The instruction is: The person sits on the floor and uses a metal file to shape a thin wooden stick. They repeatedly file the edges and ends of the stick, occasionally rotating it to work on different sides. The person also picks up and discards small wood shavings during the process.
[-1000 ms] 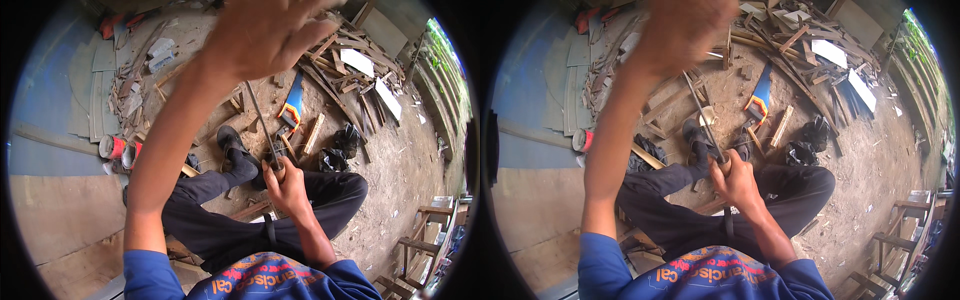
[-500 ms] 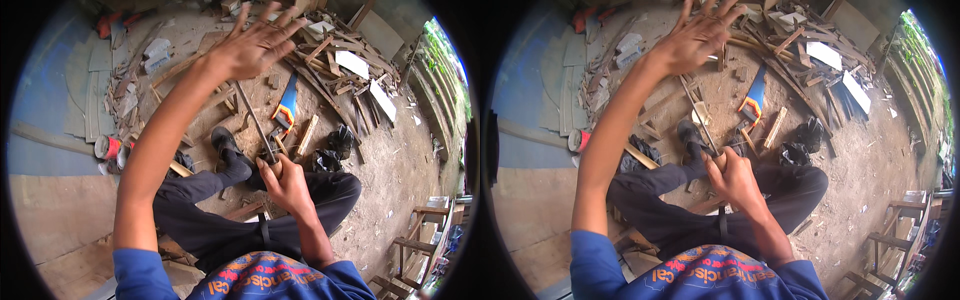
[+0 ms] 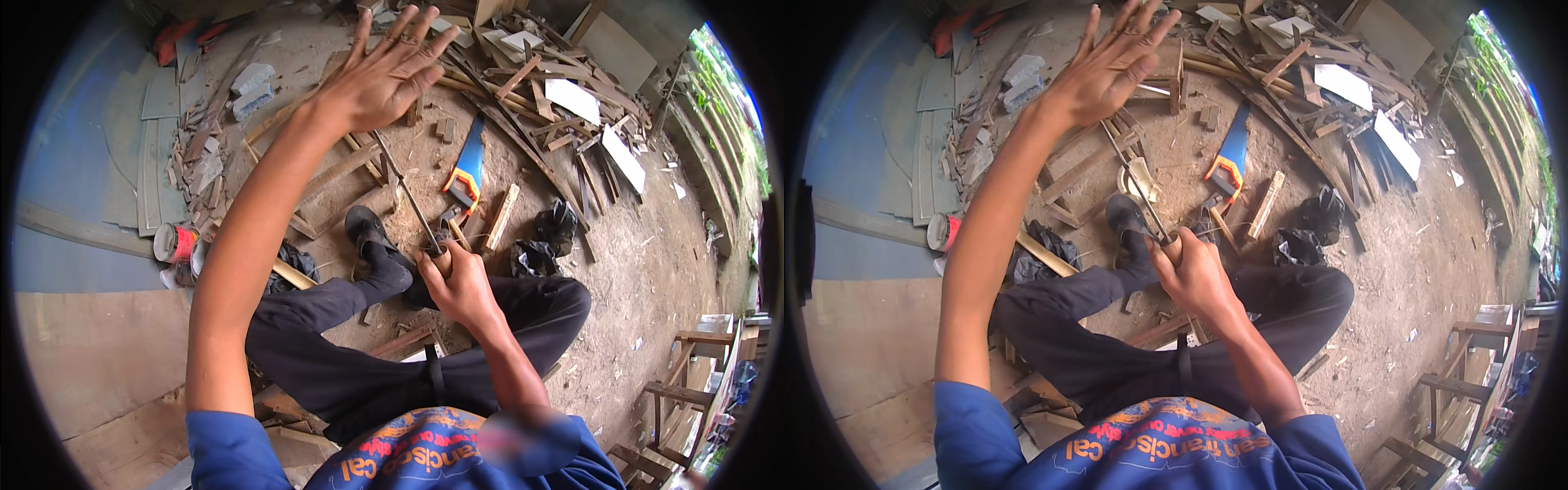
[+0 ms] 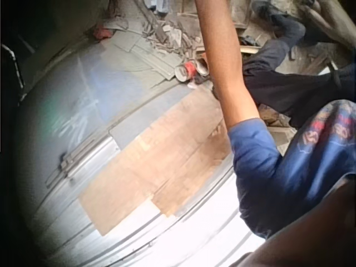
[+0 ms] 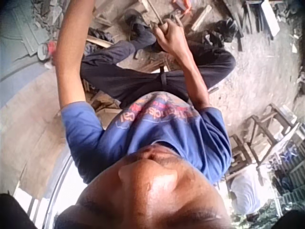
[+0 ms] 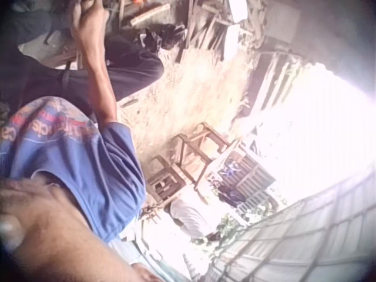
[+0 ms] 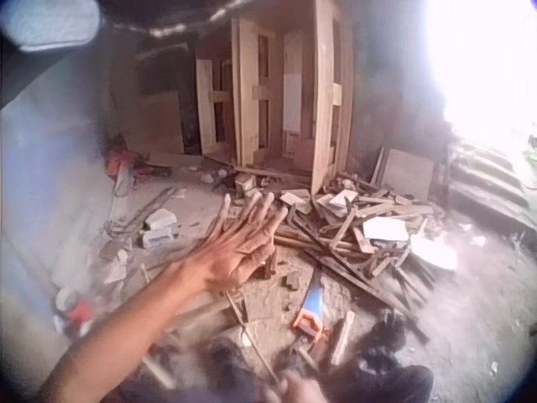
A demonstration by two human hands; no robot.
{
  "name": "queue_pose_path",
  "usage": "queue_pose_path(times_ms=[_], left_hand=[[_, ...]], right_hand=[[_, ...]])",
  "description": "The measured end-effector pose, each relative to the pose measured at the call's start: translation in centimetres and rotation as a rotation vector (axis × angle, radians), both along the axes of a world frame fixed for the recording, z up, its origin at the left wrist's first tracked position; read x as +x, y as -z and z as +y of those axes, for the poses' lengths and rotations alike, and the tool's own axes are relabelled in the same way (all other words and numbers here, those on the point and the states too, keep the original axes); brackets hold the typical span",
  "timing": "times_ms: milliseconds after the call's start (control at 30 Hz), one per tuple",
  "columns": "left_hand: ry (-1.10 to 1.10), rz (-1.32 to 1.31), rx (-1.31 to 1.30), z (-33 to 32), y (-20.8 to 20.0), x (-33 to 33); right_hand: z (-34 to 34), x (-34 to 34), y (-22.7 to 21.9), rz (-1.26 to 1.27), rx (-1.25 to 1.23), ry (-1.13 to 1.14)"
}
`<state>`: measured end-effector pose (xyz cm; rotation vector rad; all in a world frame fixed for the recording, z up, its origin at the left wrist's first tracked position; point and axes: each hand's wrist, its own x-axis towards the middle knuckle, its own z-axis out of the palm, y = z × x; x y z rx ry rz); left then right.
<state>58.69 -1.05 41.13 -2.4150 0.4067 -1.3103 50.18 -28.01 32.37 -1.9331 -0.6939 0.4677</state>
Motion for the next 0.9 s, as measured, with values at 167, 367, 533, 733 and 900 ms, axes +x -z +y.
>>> queue_pose_path(times_ms=[167,367,533,733,900], left_hand=[[0.232,0.399,-0.279,0.3,-0.5,-1.2],[0.457,0.183,-0.368,0.3,0.3,-2.5],[0.545,-0.007,-0.393,-1.3,-4.7,-3.1],[0.405,-0.083,-0.424,1.5,5.4,-0.6],[0.387,0.074,-0.452,2.8,4.0,0.0]], right_hand=[[-0.3,0.6,-0.1,-0.020,-0.003,0.014],[-1.7,2.5,-0.4,-0.131,-0.045,-0.042],[-3.2,2.4,-8.4,-0.099,-0.136,-0.035],[-0.4,5.2,2.8,-0.154,-0.097,-0.067],[1.1,4.8,-0.8,-0.100,-0.185,-0.054]])
